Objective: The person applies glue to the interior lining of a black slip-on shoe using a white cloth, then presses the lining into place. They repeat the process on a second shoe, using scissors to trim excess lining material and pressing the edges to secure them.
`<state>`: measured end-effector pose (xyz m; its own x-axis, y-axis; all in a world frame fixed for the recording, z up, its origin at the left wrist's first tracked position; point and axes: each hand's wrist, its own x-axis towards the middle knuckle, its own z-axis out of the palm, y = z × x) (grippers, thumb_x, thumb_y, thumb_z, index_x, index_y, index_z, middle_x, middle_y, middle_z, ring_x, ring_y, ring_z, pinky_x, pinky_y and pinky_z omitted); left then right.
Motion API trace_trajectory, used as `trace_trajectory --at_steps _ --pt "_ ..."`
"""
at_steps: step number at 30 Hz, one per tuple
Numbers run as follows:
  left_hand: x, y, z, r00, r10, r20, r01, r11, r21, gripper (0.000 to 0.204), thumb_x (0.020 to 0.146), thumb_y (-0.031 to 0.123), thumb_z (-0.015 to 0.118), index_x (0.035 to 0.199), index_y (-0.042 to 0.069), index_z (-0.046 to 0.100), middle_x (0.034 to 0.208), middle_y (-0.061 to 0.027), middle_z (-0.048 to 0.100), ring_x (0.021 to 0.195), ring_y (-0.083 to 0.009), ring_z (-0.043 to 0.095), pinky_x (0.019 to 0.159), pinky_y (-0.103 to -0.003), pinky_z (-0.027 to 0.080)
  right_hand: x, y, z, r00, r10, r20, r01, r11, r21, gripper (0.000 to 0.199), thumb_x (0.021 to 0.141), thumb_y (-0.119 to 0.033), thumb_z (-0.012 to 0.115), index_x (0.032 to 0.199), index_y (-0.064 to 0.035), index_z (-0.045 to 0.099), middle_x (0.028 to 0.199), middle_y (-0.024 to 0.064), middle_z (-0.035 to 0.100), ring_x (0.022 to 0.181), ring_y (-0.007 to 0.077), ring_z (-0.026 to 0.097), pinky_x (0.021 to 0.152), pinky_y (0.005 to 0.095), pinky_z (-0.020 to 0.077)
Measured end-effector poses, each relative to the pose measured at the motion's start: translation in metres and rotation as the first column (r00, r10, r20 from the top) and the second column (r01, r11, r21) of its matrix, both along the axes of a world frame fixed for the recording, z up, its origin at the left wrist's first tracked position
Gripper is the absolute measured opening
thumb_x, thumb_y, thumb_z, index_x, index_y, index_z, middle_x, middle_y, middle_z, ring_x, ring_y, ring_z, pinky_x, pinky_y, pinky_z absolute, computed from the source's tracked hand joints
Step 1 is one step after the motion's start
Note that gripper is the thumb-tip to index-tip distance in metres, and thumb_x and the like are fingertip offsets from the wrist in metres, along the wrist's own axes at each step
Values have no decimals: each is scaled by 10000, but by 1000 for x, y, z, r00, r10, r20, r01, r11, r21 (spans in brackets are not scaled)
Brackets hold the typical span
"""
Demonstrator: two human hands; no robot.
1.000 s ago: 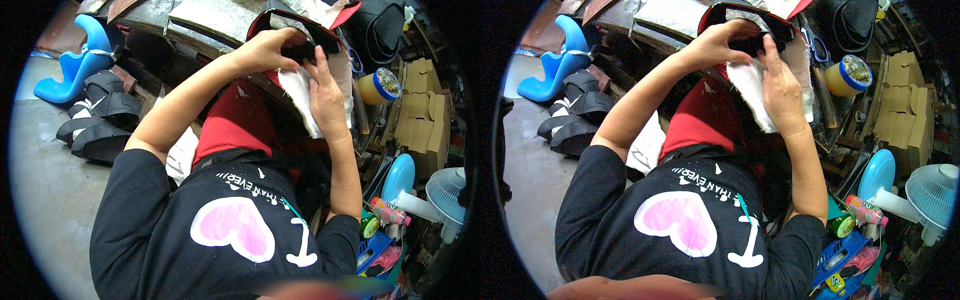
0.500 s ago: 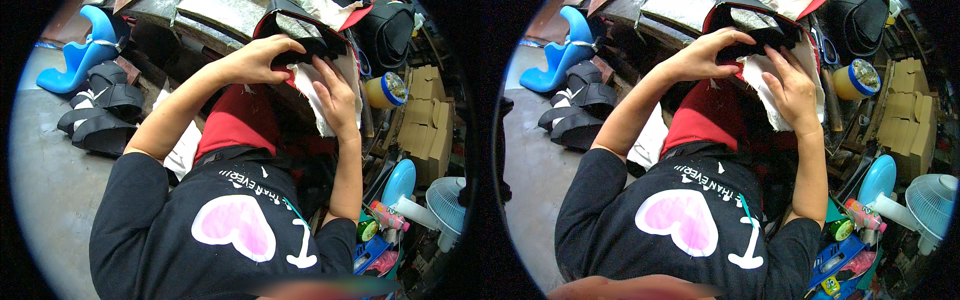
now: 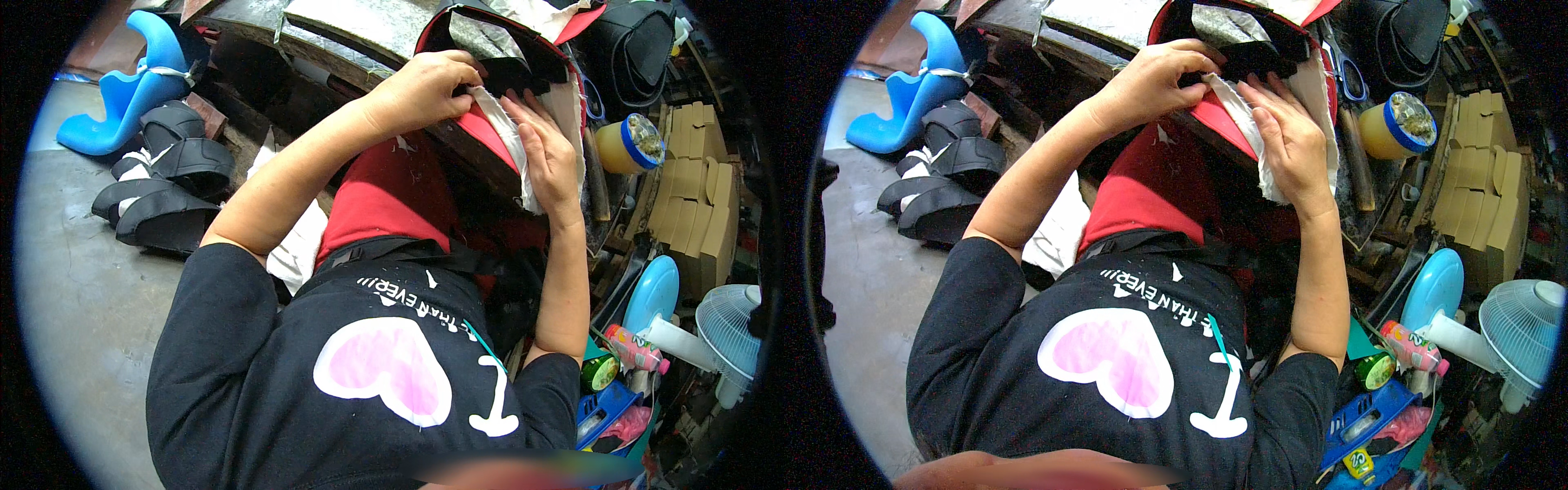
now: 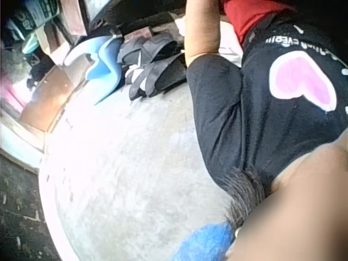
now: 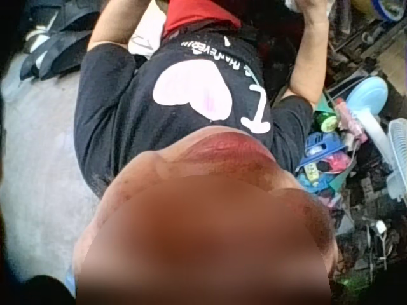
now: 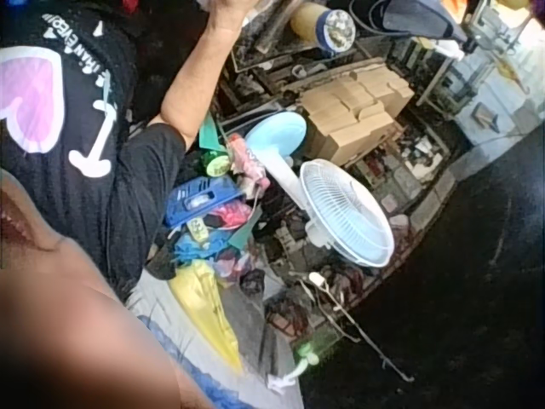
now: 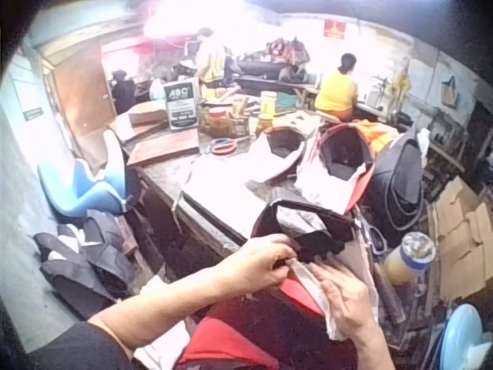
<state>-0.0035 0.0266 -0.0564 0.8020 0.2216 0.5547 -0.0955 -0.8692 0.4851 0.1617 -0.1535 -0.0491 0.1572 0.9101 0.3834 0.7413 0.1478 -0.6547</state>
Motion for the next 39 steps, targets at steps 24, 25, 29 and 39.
trace_trajectory --at_steps 24,25,29,39 --pt "-28 6 22 971 -110 -211 132 987 94 188 818 34 612 987 3 536 1038 -186 562 875 -395 612 791 -438 514 3 -11 -1 946 80 314 -82 997 -8 412 978 -388 560 1308 -169 670 1428 114 571 1378 358 458 1146 441 355" --pt "-25 3 25 974 -96 -205 113 991 74 172 824 38 602 982 1 542 1040 -189 559 880 -401 613 800 -441 513 2 -11 -1 935 73 347 -83 996 15 408 967 -382 583 1303 -169 673 1426 119 572 1373 361 464 1142 445 362" --pt "9 -3 41 992 -76 -100 86 991 104 153 902 77 556 1025 1 604 1008 -196 603 896 -404 632 821 -446 517 -4 -12 -2 931 33 364 -49 998 36 379 935 -325 644 1272 -158 688 1402 137 587 1344 365 497 1125 451 383" --pt "72 22 16 864 -245 -440 275 962 3 206 893 133 635 1075 36 630 964 -176 679 935 -353 660 834 -432 493 -19 -21 15 888 15 460 -73 991 109 287 903 -218 682 1095 -5 689 1183 147 695 1177 315 637 1031 447 482"
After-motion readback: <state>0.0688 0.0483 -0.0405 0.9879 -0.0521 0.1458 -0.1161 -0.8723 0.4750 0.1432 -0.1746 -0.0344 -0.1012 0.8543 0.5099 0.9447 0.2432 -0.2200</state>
